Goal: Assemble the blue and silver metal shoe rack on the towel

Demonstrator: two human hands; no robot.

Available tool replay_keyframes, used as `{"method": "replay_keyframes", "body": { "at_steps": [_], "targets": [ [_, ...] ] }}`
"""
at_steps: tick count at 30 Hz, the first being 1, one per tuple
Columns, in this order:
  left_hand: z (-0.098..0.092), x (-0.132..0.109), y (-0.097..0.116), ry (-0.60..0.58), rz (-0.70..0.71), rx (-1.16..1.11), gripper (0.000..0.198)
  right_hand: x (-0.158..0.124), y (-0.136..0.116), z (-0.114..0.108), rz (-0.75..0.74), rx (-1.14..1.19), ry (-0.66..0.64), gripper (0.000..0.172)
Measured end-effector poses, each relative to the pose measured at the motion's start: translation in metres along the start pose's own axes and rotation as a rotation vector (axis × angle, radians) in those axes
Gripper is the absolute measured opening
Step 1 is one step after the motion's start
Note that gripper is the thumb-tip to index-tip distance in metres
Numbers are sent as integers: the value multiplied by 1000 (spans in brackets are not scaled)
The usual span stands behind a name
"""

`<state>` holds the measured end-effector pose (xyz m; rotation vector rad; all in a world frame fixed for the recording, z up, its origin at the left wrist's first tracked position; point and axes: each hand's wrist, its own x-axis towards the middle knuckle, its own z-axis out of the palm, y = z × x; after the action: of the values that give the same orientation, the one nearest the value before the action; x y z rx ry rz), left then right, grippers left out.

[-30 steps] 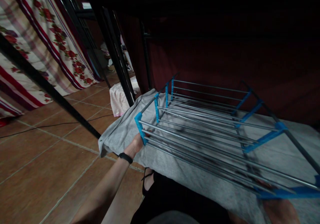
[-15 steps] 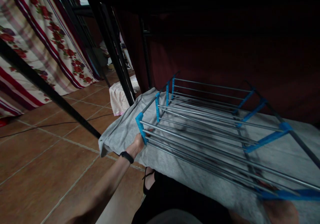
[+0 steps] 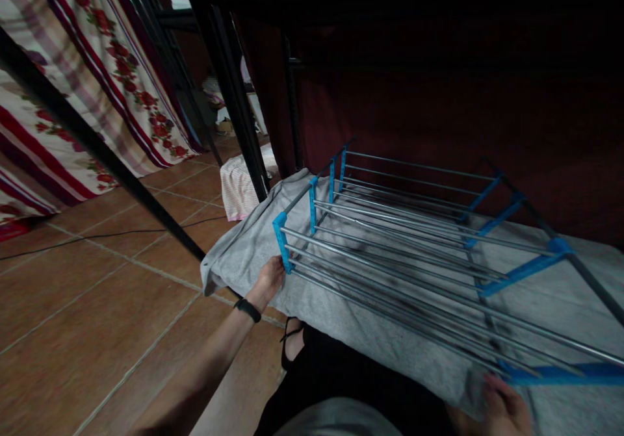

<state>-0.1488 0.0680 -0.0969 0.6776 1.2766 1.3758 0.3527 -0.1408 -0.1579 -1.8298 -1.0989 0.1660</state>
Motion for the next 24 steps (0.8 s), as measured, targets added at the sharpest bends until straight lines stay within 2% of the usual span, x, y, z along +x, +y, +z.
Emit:
{"method": "replay_keyframes", "body": {
  "at_steps": [1, 2, 5, 7, 9, 12, 18, 24],
  "targets": [
    [-3, -4, -2, -8, 24, 17, 23, -11, -8, 12, -13, -10, -2, 37],
    [-5, -8, -5, -20, 52, 39, 24, -20, -17, 26, -83, -19, -67, 35],
    [-9, -15, -14, -63, 133, 129, 31, -28, -52, 64, -395, -87, -283, 38],
    [-9, -14, -21, -80, 179, 191, 36, -24, -73, 84, -530, -241, -315, 40],
    [-8, -11, -27, -78, 228, 239, 41, -17, -84, 96, -604, -407, -309, 39],
    [-6, -7, -36, -34, 303, 285, 45, -8, -85, 105, -654, -506, -309, 35],
    [2, -8, -50, 81, 403, 340, 42, 1, -67, 112, -702, -362, -332, 36],
    [4, -7, -51, 109, 441, 374, 34, 2, -63, 115, -693, -327, -316, 39]
  ]
}}
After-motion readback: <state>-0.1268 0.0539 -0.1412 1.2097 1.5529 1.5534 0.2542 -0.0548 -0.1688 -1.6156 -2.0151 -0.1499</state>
